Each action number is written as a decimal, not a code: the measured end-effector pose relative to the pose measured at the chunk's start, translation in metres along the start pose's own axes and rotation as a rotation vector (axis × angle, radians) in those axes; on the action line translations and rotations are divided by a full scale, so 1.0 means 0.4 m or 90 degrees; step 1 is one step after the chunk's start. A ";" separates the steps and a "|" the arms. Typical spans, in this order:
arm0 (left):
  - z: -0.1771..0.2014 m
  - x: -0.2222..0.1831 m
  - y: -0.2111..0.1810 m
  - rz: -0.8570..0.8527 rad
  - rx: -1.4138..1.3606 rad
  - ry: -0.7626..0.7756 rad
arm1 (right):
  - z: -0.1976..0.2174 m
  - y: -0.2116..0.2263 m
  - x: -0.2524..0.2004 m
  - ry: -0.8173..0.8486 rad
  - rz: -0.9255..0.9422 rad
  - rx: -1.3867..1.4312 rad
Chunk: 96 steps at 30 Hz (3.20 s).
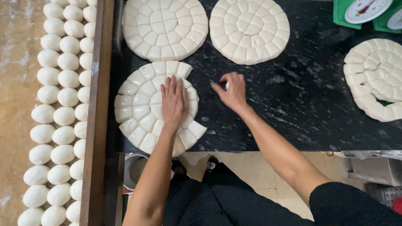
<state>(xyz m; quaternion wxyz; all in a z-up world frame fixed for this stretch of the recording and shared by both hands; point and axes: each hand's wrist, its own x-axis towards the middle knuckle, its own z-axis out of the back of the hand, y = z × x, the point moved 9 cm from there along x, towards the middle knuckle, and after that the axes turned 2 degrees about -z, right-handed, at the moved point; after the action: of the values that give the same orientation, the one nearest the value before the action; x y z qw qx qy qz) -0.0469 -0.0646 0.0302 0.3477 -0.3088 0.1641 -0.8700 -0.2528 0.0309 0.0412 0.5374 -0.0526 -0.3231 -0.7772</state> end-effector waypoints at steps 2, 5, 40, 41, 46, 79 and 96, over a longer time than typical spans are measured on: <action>0.003 0.000 0.000 -0.009 -0.001 -0.002 | -0.002 0.073 -0.125 0.077 0.068 0.034; -0.002 0.006 0.001 -0.004 -0.013 0.006 | 0.067 0.045 -0.220 0.147 0.115 0.040; 0.019 0.008 -0.009 -0.013 -0.022 -0.009 | 0.070 -0.027 -0.089 0.089 0.075 -0.038; 0.017 0.013 -0.008 -0.017 -0.022 -0.013 | 0.074 -0.056 -0.035 0.030 0.032 -0.084; 0.005 0.006 0.005 -0.007 -0.030 -0.010 | -0.036 0.032 0.087 0.015 -0.028 0.026; 0.027 0.007 -0.008 -0.015 -0.046 -0.010 | -0.007 0.135 -0.077 0.048 0.163 0.082; 0.340 0.230 0.234 0.043 -0.129 -0.215 | 0.052 -0.047 -0.043 0.153 -0.115 0.032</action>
<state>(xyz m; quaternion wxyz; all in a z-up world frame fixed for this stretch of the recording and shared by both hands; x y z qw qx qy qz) 0.0367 -0.2052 0.1250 0.3662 -0.4778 0.2006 -0.7729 -0.2676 0.0602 0.0416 0.5008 0.0833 -0.2791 -0.8151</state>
